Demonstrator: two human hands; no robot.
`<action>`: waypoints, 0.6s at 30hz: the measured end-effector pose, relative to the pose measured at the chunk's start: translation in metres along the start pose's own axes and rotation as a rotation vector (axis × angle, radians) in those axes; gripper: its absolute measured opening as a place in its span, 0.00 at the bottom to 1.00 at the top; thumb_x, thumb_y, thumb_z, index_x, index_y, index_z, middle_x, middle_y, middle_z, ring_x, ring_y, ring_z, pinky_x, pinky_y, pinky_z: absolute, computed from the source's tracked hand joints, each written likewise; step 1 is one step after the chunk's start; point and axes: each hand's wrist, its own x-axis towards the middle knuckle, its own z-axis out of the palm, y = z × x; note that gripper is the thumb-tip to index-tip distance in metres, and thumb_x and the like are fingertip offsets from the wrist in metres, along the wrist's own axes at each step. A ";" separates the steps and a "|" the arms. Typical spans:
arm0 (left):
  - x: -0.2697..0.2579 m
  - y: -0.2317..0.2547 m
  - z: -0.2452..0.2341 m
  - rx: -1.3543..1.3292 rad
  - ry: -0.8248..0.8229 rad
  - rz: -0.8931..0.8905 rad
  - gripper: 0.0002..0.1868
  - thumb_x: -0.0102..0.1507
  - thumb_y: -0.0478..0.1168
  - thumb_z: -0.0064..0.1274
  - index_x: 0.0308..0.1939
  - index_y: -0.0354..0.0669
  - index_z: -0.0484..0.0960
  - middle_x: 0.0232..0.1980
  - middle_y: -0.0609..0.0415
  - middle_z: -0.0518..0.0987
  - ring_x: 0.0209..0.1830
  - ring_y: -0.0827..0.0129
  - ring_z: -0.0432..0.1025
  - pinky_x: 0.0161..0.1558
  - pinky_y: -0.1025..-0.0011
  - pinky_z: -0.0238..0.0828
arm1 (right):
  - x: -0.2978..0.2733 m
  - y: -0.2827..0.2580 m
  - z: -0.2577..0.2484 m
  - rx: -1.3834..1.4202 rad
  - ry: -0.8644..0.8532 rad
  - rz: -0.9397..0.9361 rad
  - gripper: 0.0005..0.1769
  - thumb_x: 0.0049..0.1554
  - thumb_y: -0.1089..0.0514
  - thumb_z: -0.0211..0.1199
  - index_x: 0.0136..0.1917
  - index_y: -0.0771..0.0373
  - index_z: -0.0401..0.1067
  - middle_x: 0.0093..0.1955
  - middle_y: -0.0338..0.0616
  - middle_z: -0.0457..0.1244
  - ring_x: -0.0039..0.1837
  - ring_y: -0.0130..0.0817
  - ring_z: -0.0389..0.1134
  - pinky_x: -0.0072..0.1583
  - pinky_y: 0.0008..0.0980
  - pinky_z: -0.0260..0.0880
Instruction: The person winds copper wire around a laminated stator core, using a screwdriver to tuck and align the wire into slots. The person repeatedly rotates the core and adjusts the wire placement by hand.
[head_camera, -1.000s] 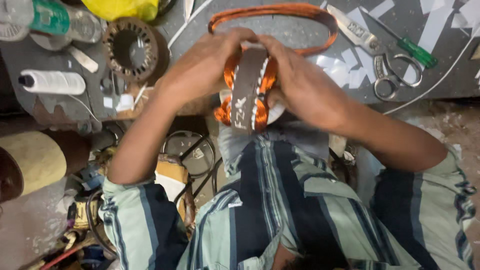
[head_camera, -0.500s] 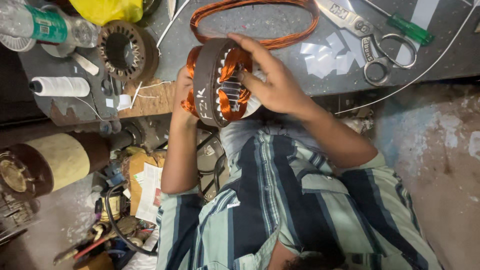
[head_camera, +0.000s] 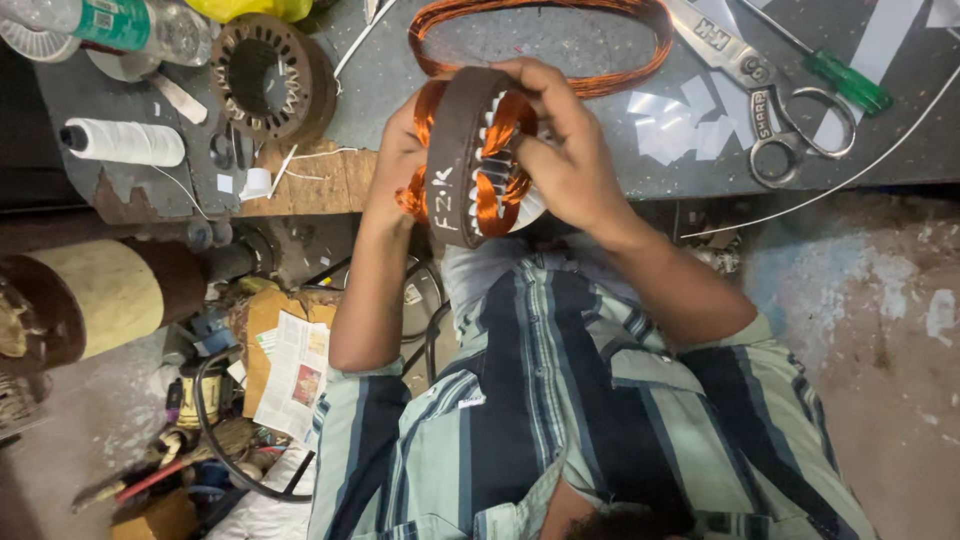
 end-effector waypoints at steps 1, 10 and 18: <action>0.002 0.001 0.000 0.050 -0.029 0.037 0.22 0.68 0.33 0.62 0.65 0.34 0.76 0.56 0.55 0.82 0.53 0.74 0.76 0.57 0.72 0.75 | 0.002 0.001 0.002 0.013 0.022 -0.003 0.33 0.56 0.76 0.49 0.74 0.66 0.61 0.69 0.42 0.62 0.70 0.30 0.66 0.72 0.30 0.65; -0.035 0.025 0.006 0.163 0.124 0.203 0.26 0.72 0.41 0.57 0.72 0.39 0.70 0.72 0.49 0.75 0.73 0.65 0.69 0.79 0.64 0.61 | -0.029 -0.006 -0.018 0.050 0.056 0.052 0.34 0.62 0.71 0.56 0.79 0.67 0.52 0.73 0.47 0.60 0.74 0.34 0.63 0.74 0.33 0.64; -0.059 0.021 0.013 0.858 -0.109 0.567 0.17 0.56 0.40 0.67 0.47 0.37 0.86 0.61 0.40 0.80 0.70 0.48 0.72 0.81 0.50 0.52 | -0.074 0.021 -0.009 0.269 0.043 0.331 0.36 0.66 0.62 0.57 0.82 0.65 0.45 0.55 0.47 0.68 0.49 0.31 0.70 0.46 0.29 0.72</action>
